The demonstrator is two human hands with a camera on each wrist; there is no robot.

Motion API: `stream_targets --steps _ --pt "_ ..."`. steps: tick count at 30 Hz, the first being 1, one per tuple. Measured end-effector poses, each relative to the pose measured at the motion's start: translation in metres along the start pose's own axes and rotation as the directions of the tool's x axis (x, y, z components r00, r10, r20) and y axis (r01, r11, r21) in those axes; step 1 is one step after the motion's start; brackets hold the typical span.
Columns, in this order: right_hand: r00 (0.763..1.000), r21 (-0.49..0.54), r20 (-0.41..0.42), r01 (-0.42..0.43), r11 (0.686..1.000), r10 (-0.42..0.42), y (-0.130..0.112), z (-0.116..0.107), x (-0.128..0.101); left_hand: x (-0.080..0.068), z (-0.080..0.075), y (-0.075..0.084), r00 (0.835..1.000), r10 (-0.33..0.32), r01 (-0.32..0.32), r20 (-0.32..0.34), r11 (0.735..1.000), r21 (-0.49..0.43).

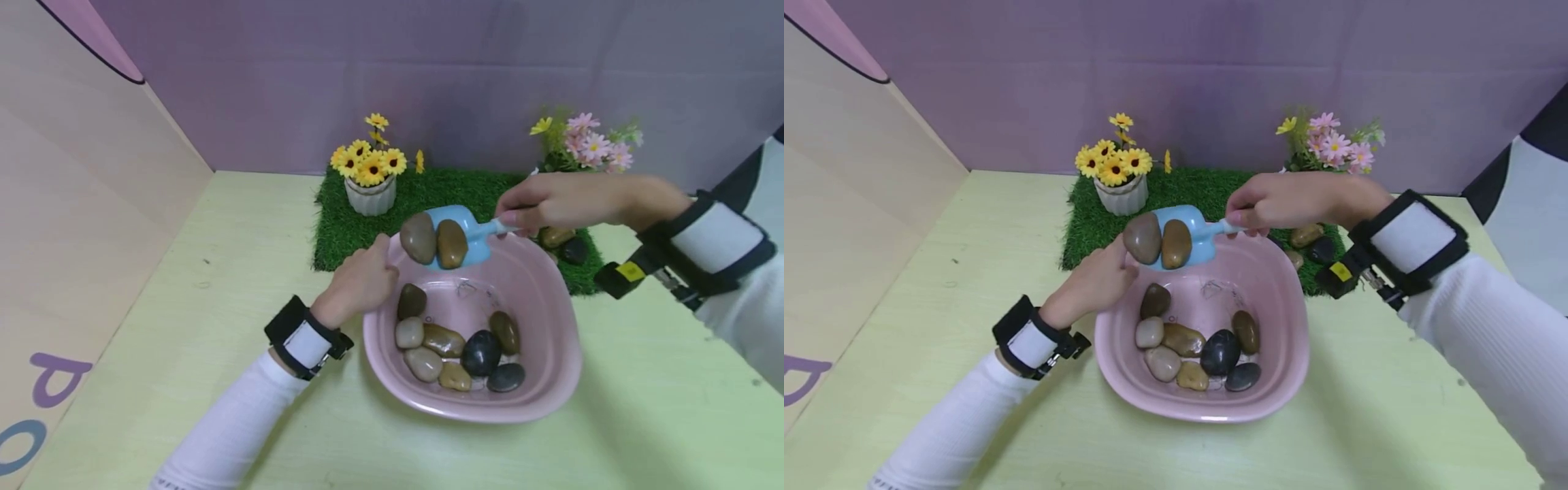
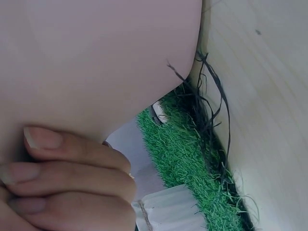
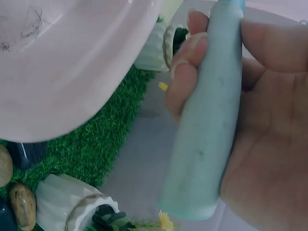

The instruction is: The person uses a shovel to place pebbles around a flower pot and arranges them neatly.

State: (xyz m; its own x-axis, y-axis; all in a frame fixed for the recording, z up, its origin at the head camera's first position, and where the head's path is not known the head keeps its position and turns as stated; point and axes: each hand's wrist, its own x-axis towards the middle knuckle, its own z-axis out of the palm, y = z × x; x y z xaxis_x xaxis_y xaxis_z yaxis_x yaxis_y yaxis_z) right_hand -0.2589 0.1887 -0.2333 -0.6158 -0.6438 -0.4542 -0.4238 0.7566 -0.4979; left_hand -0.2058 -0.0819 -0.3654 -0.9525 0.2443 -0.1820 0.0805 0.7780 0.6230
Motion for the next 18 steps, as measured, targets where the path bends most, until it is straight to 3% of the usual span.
stream_targets --steps 9,18 --pt "0.995 0.021 0.086 -0.061 0.998 0.059 0.003 -0.009 -0.004 0.000 -0.001 0.002 1.000 -0.003 0.003 -0.003 1.000 0.027" --pt "0.996 -0.017 0.029 -0.083 0.996 0.084 0.010 -0.017 0.002 0.000 -0.001 0.002 1.000 0.002 -0.002 -0.013 0.999 0.033"
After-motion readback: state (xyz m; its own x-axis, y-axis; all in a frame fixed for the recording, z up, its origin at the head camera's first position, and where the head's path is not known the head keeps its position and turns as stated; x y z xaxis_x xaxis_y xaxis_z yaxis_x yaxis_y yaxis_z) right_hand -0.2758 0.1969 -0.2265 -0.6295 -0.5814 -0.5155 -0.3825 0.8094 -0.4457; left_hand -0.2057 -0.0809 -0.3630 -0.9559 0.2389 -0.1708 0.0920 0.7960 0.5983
